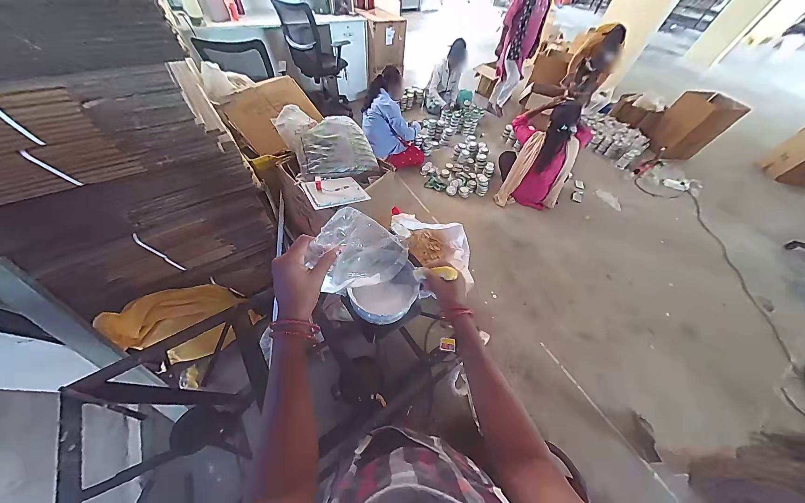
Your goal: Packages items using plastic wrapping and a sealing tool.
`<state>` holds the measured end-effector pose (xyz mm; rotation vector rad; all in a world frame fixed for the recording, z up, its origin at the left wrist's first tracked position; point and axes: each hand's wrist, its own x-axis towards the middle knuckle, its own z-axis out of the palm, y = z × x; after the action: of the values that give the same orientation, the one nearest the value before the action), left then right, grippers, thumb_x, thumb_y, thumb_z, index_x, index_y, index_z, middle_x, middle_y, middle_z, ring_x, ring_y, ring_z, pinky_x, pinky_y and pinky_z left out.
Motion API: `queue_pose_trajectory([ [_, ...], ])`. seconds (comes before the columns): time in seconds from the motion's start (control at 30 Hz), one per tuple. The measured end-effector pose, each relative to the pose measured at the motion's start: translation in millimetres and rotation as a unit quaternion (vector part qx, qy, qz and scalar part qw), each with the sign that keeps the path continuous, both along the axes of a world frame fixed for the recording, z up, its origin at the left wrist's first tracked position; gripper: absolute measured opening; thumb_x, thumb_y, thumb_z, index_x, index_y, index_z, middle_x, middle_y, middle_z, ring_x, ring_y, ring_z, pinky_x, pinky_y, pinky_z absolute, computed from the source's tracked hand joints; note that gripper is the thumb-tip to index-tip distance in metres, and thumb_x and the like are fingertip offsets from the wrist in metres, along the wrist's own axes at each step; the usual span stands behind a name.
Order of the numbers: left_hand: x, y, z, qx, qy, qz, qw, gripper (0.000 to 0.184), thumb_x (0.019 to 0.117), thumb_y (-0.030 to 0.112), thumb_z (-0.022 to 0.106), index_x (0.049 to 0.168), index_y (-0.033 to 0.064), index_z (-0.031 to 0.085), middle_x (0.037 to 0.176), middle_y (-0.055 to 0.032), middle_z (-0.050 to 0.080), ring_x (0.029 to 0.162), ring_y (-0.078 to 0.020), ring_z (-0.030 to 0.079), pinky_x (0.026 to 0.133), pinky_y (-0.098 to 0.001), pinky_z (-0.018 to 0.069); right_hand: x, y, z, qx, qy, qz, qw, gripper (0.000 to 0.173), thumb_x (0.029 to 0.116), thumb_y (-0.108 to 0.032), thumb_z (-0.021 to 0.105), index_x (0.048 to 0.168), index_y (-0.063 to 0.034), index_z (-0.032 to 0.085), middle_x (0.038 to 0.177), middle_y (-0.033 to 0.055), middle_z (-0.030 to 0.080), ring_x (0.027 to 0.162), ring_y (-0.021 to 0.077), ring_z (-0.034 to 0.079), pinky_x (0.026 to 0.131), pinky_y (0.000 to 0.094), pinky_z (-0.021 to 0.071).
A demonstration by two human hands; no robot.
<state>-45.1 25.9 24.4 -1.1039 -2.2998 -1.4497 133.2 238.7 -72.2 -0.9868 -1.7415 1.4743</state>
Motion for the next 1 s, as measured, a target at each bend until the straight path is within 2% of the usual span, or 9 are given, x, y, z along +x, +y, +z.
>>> queue_pose_trajectory([
  [0.17,0,-2,3,-0.003,-0.005,0.006,1.000,0.032,0.0927,0.024,0.078,0.108,-0.0035,0.069,0.096,-0.0230,0.072,0.089,-0.0358,0.071,0.084,-0.0591,0.0535,3,-15,18,-0.047,-0.030,0.125,0.991,0.018,0.0940,-0.007,0.072,0.109,0.0012,0.069,0.094,0.0112,0.073,0.074,0.0161,0.072,0.070,0.0325,0.0629],
  [0.27,1,-6,1,0.002,-0.006,0.016,1.000,0.032,0.0924,0.023,0.078,0.107,-0.0039,0.069,0.095,-0.0226,0.072,0.088,-0.0343,0.071,0.083,-0.0574,0.0538,12,-2,26,0.004,-0.066,0.077,0.995,0.017,0.0934,-0.013,0.074,0.106,-0.0026,0.071,0.090,0.0093,0.073,0.070,0.0154,0.071,0.070,0.0341,0.0622],
  [0.37,1,-8,-2,0.010,-0.009,0.020,1.000,0.032,0.0922,0.023,0.078,0.106,-0.0042,0.069,0.094,-0.0226,0.072,0.087,-0.0343,0.070,0.082,-0.0577,0.0529,-7,-4,13,0.039,-0.032,0.028,0.998,0.018,0.0922,-0.015,0.075,0.107,-0.0044,0.072,0.091,0.0101,0.073,0.073,0.0181,0.070,0.072,0.0397,0.0604],
  [0.53,-1,-8,0,0.020,-0.007,0.019,1.000,0.032,0.0916,0.023,0.078,0.106,-0.0037,0.069,0.093,-0.0207,0.072,0.086,-0.0305,0.070,0.081,-0.0532,0.0539,-3,-15,28,-0.043,-0.052,0.147,0.987,0.019,0.0927,-0.005,0.072,0.110,0.0013,0.069,0.097,0.0125,0.072,0.075,0.0172,0.071,0.070,0.0332,0.0622],
  [0.67,0,-10,-1,0.034,-0.008,0.020,0.999,0.030,0.0919,0.022,0.078,0.106,-0.0030,0.069,0.093,-0.0191,0.072,0.086,-0.0270,0.071,0.083,-0.0503,0.0553,4,0,34,0.029,-0.103,0.082,0.991,0.017,0.0917,-0.013,0.075,0.106,-0.0053,0.073,0.092,0.0092,0.074,0.072,0.0171,0.070,0.072,0.0378,0.0612],
  [0.73,2,-9,-1,0.029,-0.011,0.021,0.999,0.031,0.0920,0.022,0.078,0.106,-0.0033,0.069,0.094,-0.0201,0.072,0.087,-0.0283,0.071,0.083,-0.0527,0.0543,-9,-4,26,0.061,-0.076,0.051,0.994,0.017,0.0914,-0.012,0.075,0.106,-0.0047,0.073,0.096,0.0117,0.073,0.078,0.0211,0.070,0.077,0.0442,0.0595],
  [0.83,6,-9,2,0.015,-0.019,0.023,0.999,0.032,0.0920,0.024,0.078,0.106,-0.0040,0.068,0.093,-0.0209,0.071,0.087,-0.0301,0.069,0.083,-0.0534,0.0532,-18,-17,19,0.032,-0.051,0.116,0.991,0.019,0.0929,-0.010,0.074,0.110,-0.0015,0.071,0.099,0.0121,0.074,0.079,0.0190,0.072,0.075,0.0382,0.0622],
  [0.9,10,-17,7,-0.010,-0.019,0.024,0.999,0.037,0.0938,0.025,0.075,0.109,-0.0069,0.068,0.096,-0.0258,0.071,0.092,-0.0376,0.070,0.087,-0.0586,0.0520,-7,-22,28,0.003,-0.072,0.169,0.983,0.022,0.0936,-0.009,0.072,0.114,0.0005,0.070,0.100,0.0125,0.073,0.079,0.0178,0.072,0.074,0.0357,0.0621],
  [1.0,15,-14,9,-0.007,-0.002,0.028,1.000,0.041,0.0945,0.024,0.073,0.116,-0.0109,0.067,0.101,-0.0313,0.070,0.097,-0.0435,0.070,0.091,-0.0614,0.0514,7,-7,46,0.022,-0.101,0.141,0.985,0.020,0.0932,-0.012,0.072,0.110,-0.0010,0.071,0.096,0.0104,0.072,0.074,0.0157,0.070,0.071,0.0348,0.0606],
])
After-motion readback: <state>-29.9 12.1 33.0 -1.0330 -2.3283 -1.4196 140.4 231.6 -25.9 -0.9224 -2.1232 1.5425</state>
